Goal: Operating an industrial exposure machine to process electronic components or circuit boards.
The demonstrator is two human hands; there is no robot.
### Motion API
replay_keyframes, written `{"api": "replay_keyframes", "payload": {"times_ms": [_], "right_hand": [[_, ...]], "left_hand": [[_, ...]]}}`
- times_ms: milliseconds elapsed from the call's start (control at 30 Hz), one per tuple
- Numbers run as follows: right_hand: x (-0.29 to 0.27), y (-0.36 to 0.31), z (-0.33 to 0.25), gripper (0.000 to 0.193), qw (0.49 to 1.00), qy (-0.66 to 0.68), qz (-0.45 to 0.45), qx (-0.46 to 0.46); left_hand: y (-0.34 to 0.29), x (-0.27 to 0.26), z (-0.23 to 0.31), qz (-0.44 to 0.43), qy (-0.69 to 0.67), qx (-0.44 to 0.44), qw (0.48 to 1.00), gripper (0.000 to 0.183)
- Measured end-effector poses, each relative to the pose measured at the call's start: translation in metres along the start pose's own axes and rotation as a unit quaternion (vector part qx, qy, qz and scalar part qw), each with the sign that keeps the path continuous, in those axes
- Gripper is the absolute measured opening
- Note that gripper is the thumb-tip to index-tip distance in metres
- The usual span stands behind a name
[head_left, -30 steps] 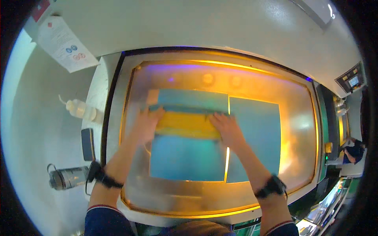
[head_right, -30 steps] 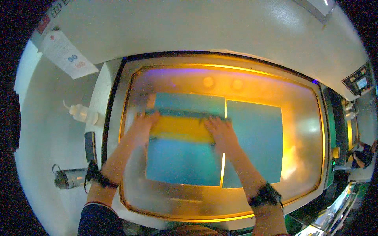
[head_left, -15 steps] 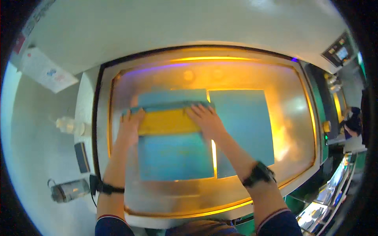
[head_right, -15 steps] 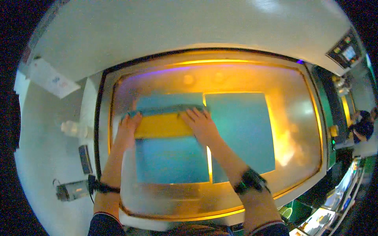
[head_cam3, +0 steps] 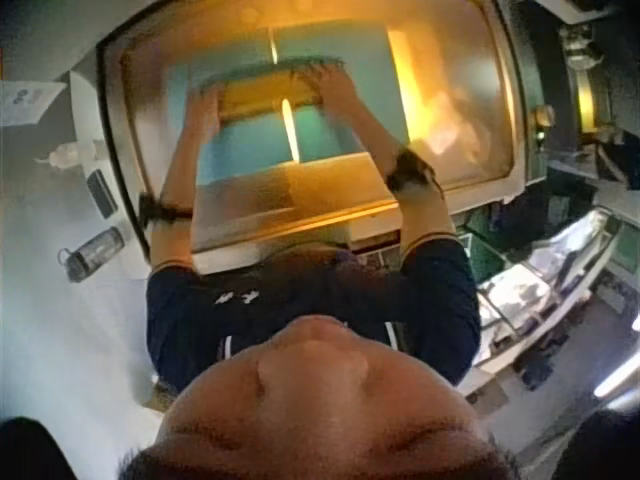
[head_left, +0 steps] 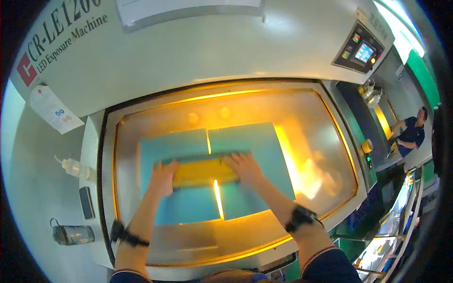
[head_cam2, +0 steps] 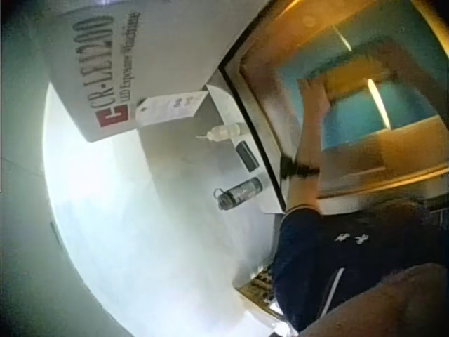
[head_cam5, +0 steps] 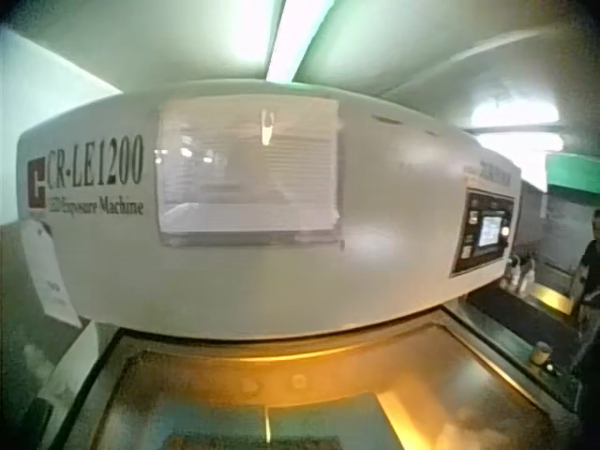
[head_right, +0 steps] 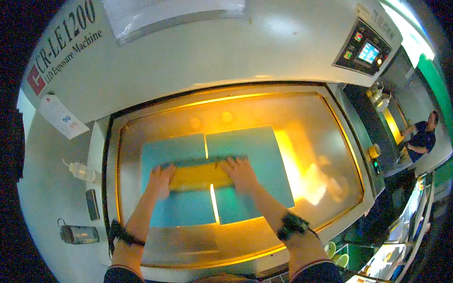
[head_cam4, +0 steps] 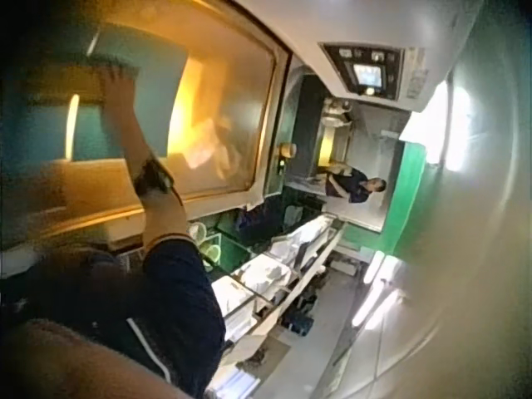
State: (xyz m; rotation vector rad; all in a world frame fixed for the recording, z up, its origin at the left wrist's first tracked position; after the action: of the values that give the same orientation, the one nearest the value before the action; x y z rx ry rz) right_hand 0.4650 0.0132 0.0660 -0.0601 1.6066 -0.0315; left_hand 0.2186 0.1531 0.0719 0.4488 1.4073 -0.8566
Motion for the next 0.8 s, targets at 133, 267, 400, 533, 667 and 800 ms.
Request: {"api": "replay_keyframes", "payload": {"times_ms": [133,267,400,533,667,800], "right_hand": [[0.016,-0.218,-0.088,0.066,0.964,0.079,-0.199,-0.158],[0.0,-0.269,-0.108,0.069,0.986,0.108,-0.056,-0.117],[-0.003,-0.263,-0.087,0.061,0.98,0.142,-0.081,-0.111],[-0.008,-0.328,-0.018,0.039,0.978,0.154,-0.09,-0.112],[-0.019,-0.378,0.06,0.038,0.985,0.146,-0.001,-0.088],[-0.011,-0.279,0.144,0.039,0.991,0.104,0.047,-0.062]], "left_hand": [[-0.213,0.047,0.091,-0.179,0.022,0.082,0.98,0.083],[-0.262,0.063,0.125,-0.193,0.023,0.065,0.979,0.083],[-0.254,0.068,0.13,-0.202,-0.088,0.011,0.975,0.077],[-0.263,0.084,0.229,-0.34,-0.093,-0.042,0.935,0.077],[-0.219,0.073,0.327,-0.192,-0.034,0.08,0.977,0.076],[-0.079,0.05,0.301,-0.171,0.011,0.046,0.984,0.081]]}}
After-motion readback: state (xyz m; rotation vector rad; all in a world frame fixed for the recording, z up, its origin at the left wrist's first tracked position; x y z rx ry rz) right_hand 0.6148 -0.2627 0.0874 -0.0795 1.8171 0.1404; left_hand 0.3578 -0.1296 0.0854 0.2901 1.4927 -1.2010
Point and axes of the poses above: each hand's wrist, its own y-axis towards the middle knuckle, its own x-axis out of the palm, z = x × y, the point moved 7 cm from there along y, towards the middle knuckle, and after that the axes turned 1 degree about -y, right-handed, at the moved point
